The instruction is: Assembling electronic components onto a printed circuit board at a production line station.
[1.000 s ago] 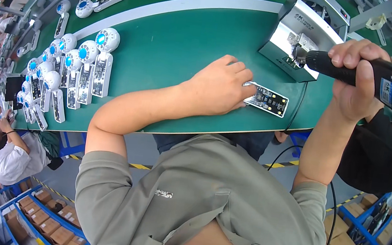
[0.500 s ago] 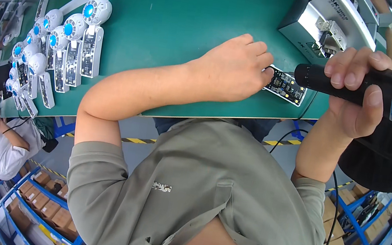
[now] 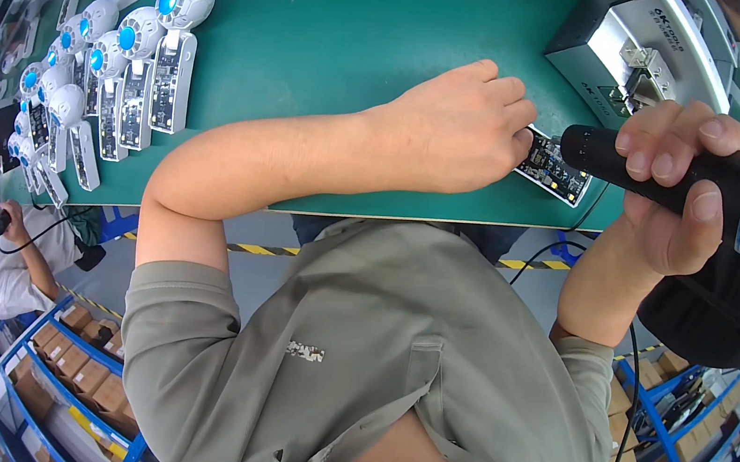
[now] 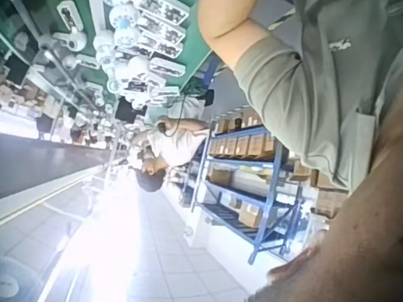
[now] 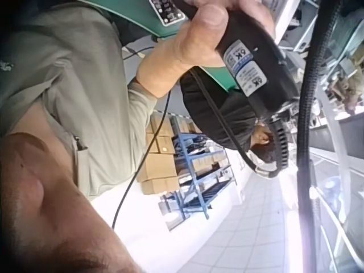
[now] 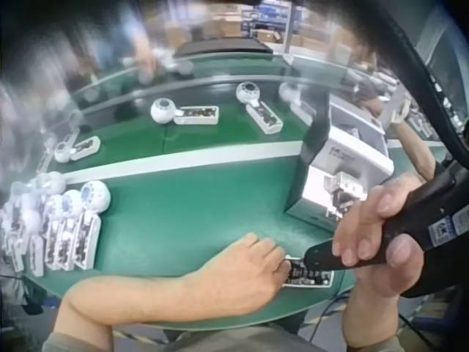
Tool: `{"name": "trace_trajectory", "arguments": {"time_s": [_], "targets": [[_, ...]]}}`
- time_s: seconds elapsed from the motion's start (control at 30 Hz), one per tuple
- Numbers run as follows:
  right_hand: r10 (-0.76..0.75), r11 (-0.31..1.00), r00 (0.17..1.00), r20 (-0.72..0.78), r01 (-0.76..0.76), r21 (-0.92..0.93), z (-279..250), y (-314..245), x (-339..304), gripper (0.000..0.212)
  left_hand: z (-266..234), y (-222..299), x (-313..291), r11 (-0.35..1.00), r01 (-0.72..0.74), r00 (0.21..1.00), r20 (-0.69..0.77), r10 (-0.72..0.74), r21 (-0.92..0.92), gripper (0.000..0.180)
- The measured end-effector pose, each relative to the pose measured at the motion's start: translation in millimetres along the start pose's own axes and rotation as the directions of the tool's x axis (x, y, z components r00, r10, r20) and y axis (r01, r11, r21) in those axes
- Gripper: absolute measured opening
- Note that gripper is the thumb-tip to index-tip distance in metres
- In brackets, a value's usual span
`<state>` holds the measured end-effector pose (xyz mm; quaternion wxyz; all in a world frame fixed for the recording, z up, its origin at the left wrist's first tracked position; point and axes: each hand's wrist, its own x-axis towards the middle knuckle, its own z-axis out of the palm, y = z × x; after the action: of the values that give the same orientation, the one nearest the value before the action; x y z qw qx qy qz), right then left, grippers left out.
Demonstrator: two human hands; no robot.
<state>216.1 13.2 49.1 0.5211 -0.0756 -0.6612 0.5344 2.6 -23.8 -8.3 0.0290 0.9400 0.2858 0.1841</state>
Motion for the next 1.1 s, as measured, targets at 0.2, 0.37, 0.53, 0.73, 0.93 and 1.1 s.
{"name": "trace_trajectory", "arguments": {"time_s": [0.2, 0.37, 0.53, 0.73, 0.93, 1.1], "targets": [[0.002, 0.999, 1.000, -0.030, -0.003, -0.034, 1, -2, 0, 0.039, 2, 0, -1, 1.000, 0.004, 1.000, -0.002, -0.004, 0.001, 0.022], [0.029, 0.998, 0.998, 0.051, -0.027, -0.050, -2, -2, -1, 0.040, 3, 0, -1, 1.000, 0.004, 1.000, -0.008, -0.004, 0.003, 0.021], [0.020, 0.999, 0.993, 0.120, -0.014, -0.051, -1, 2, 2, 0.039, 3, 0, -1, 1.000, 0.010, 1.000, -0.004, -0.010, 0.001, 0.021], [0.008, 0.997, 0.990, 0.137, 0.003, -0.073, 0, 7, -1, 0.041, 3, -1, 1, 1.000, 0.011, 1.000, -0.004, -0.011, -0.015, 0.021], [-0.019, 1.000, 1.000, -0.001, 0.019, -0.018, -3, -21, 1, 0.040, -1, 0, 1, 1.000, 0.017, 0.999, 0.046, -0.017, 0.005, 0.023], [-0.054, 0.992, 0.998, -0.040, 0.049, -0.120, -45, -74, 10, 0.038, 5, -1, 0, 1.000, -0.021, 0.992, -0.126, 0.023, 0.015, 0.012]]}}
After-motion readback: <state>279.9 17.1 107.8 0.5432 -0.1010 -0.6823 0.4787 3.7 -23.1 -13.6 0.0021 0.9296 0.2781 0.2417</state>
